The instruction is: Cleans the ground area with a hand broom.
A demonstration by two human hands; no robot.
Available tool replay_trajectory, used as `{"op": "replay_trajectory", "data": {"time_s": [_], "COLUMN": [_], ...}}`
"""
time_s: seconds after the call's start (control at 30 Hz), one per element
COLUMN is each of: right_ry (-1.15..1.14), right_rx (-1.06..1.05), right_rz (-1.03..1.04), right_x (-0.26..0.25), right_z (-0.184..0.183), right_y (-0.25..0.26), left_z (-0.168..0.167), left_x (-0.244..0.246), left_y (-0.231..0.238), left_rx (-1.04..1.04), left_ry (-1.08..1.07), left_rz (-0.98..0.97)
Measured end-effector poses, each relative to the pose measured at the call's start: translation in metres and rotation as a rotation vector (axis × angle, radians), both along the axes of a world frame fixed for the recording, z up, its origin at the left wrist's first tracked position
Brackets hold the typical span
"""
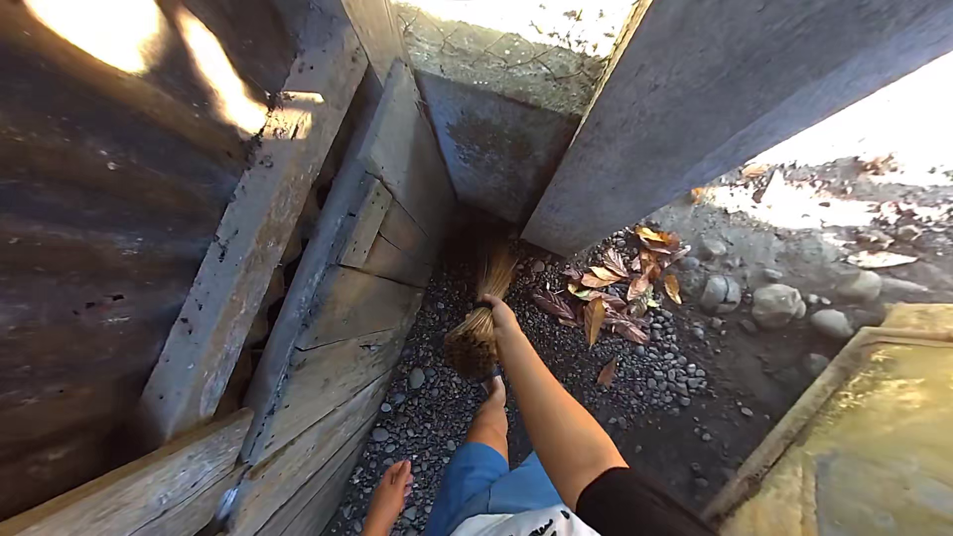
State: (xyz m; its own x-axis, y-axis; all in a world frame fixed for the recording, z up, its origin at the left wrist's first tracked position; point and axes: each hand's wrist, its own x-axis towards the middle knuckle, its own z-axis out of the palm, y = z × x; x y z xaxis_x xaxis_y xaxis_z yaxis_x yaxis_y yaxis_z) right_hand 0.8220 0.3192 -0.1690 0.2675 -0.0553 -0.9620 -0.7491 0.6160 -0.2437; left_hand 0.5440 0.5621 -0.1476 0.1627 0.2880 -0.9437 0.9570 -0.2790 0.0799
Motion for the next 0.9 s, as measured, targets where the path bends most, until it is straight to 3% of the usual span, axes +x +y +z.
{"op": "replay_trajectory", "data": {"time_s": [0.1,0.17,0.23,0.37,0.47,0.57,0.73,0.8,0.9], "right_ry": [-0.007,-0.035,-0.042,-0.015,0.038,0.073,0.007,0.045,0.049], "right_rx": [-0.005,0.162,0.288,0.353,0.129,-0.015,0.16,0.28,0.353], "right_rz": [0.028,0.07,0.091,0.085,0.022,0.198,0.424,0.418,0.42], "right_x": [-0.037,-0.065,-0.079,-0.067,-0.085,-0.122,-0.184,-0.201,-0.206], "right_z": [0.048,0.084,0.097,0.043,-0.005,0.008,0.075,0.074,0.039], "right_y": [0.027,0.036,0.024,-0.052,-0.125,-0.188,-0.252,-0.268,-0.283], "left_z": [-0.001,-0.001,0.005,-0.004,0.005,0.012,0.002,0.002,0.007], "left_x": [0.009,0.014,0.024,0.049,0.064,0.059,0.039,0.042,0.05], "left_y": [-0.006,-0.004,-0.004,-0.014,-0.035,-0.062,-0.089,-0.109,-0.138], "left_rx": [-0.033,-0.023,-0.002,0.002,0.017,0.023,0.029,0.044,0.028], "left_ry": [0.017,0.047,0.037,0.009,-0.061,-0.061,0.042,0.038,0.0], "left_rz": [-0.062,-0.159,-0.257,-0.272,-0.231,-0.209,-0.337,-0.35,-0.402]}}
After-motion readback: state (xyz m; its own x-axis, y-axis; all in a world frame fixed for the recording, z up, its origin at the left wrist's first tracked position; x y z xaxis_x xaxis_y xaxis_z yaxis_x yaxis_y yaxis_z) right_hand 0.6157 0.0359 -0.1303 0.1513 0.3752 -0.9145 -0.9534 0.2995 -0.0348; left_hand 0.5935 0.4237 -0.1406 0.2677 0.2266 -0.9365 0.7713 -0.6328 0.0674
